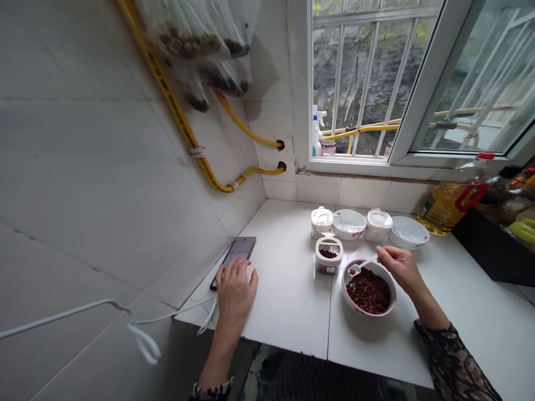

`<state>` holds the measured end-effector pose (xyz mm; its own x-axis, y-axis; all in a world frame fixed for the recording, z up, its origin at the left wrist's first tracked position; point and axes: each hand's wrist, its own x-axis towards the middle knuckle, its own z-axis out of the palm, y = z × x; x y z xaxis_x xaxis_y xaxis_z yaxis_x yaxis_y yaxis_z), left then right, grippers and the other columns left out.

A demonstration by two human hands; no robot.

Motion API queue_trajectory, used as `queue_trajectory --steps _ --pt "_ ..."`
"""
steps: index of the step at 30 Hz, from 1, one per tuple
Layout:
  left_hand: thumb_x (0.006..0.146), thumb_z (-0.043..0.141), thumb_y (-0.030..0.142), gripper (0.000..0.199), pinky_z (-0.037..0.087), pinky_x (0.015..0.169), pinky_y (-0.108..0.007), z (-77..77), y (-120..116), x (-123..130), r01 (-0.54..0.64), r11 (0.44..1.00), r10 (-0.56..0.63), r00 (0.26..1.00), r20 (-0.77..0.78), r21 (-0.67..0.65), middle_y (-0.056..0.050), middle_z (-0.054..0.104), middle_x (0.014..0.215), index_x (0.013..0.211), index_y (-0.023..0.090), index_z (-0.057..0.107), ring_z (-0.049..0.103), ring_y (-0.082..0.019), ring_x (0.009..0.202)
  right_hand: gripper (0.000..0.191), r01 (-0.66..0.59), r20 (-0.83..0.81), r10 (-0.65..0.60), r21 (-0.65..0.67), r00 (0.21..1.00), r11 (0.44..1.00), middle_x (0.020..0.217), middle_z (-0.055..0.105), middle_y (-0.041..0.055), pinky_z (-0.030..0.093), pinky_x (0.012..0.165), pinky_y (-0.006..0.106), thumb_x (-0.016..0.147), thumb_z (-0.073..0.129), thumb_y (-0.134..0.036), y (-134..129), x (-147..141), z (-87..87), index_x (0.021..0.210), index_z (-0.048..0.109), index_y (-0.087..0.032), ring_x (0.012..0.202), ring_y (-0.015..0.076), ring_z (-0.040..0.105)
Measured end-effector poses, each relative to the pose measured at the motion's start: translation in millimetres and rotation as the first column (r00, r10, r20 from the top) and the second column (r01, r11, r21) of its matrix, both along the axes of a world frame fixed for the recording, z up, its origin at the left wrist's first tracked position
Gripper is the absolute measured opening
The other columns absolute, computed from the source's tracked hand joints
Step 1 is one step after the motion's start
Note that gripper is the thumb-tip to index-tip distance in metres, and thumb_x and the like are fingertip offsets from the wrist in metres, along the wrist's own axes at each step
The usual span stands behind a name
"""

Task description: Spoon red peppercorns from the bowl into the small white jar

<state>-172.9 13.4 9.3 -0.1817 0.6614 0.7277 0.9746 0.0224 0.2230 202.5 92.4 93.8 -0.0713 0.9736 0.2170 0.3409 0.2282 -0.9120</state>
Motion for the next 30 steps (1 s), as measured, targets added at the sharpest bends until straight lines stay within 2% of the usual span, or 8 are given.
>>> queue_trajectory --steps 4,7,11,14,18,23,26,30 --pt "0.095 0.048 0.020 0.014 0.049 0.093 -0.043 14.6 -14 41 0.171 0.981 -0.173 0.985 0.007 0.090 -0.016 0.069 0.109 0.103 0.016 0.059 0.063 -0.028 0.106 0.060 0.007 -0.024 -0.008 -0.021 1.000 1.000 0.045 0.044 -0.0018 0.027 0.043 0.024 0.070 0.064 -0.072 1 1 -1.1 0.047 0.051 -0.019 0.044 0.0094 0.035" --pt "0.096 0.046 0.014 0.012 0.053 0.076 -0.030 21.6 -29 93 0.341 0.934 -0.345 0.938 0.021 0.102 -0.006 0.066 0.088 0.102 0.018 0.056 0.065 -0.019 0.083 0.062 0.010 -0.036 -0.011 -0.035 0.999 0.999 0.045 0.044 -0.0020 0.027 0.042 0.024 0.068 0.065 -0.074 1 0 -0.5 0.046 0.048 -0.019 0.043 0.0090 0.034" --pt "0.093 0.038 0.006 0.023 0.052 0.063 -0.024 23.3 -46 158 0.548 0.833 -0.552 0.833 0.039 0.079 -0.002 0.060 0.077 0.097 0.021 0.055 0.060 -0.015 0.069 0.061 0.018 -0.033 -0.020 -0.053 0.999 0.998 0.044 0.044 -0.0020 0.027 0.042 0.024 0.067 0.065 -0.075 2 0 0.3 0.047 0.051 -0.019 0.043 0.0089 0.033" --pt "0.088 0.040 0.001 0.029 0.055 0.066 -0.027 21.6 -53 184 0.675 0.730 -0.683 0.717 0.137 0.107 -0.006 0.061 0.085 0.103 0.019 0.056 0.060 -0.017 0.074 0.062 0.044 -0.028 -0.046 -0.048 0.999 0.998 0.044 0.045 -0.0017 0.026 0.042 0.024 0.067 0.064 -0.076 4 1 -1.4 0.048 0.052 -0.019 0.044 0.0092 0.033" --pt "0.085 0.043 0.001 0.040 0.057 0.090 -0.035 18.5 -56 194 0.728 0.681 -0.728 0.659 0.188 0.082 -0.014 0.059 0.118 0.119 0.018 0.054 0.061 -0.023 0.107 0.062 0.102 -0.075 -0.103 -0.023 0.992 0.995 0.043 0.042 -0.0020 0.025 0.043 0.025 0.068 0.063 -0.076 8 -1 -2.1 0.048 0.049 -0.020 0.044 0.0096 0.032" --pt "0.086 0.047 0.004 0.042 0.056 0.094 -0.039 14.3 -54 193 0.716 0.695 -0.714 0.676 0.182 0.068 -0.016 0.055 0.126 0.125 0.019 0.054 0.058 -0.026 0.117 0.057 0.171 -0.094 -0.157 0.158 0.983 0.973 0.046 0.042 -0.0024 0.029 0.046 0.026 0.082 0.055 -0.069 5 -18 7.6 0.052 0.049 -0.021 0.047 0.0114 0.035" --pt "0.086 0.047 0.004 0.043 0.056 0.095 -0.041 13.1 -53 191 0.701 0.712 -0.693 0.691 0.204 0.042 -0.016 0.052 0.131 0.126 0.019 0.054 0.057 -0.026 0.118 0.047 0.196 0.001 -0.213 0.386 0.977 0.902 0.054 0.051 0.0002 0.035 0.055 0.028 0.094 0.048 -0.053 0 -33 12.6 0.061 0.053 -0.020 0.053 0.0140 0.043" --pt "0.090 0.050 0.008 0.038 0.056 0.096 -0.042 12.8 -51 188 0.696 0.718 -0.678 0.694 0.244 0.018 -0.017 0.048 0.137 0.125 0.020 0.054 0.054 -0.027 0.124 0.036 -0.097 0.337 -0.185 0.671 0.923 0.735 0.062 0.062 0.0032 0.039 0.073 0.032 0.099 0.048 -0.034 -6 -49 12.5 0.067 0.059 -0.020 0.060 0.0163 0.052"
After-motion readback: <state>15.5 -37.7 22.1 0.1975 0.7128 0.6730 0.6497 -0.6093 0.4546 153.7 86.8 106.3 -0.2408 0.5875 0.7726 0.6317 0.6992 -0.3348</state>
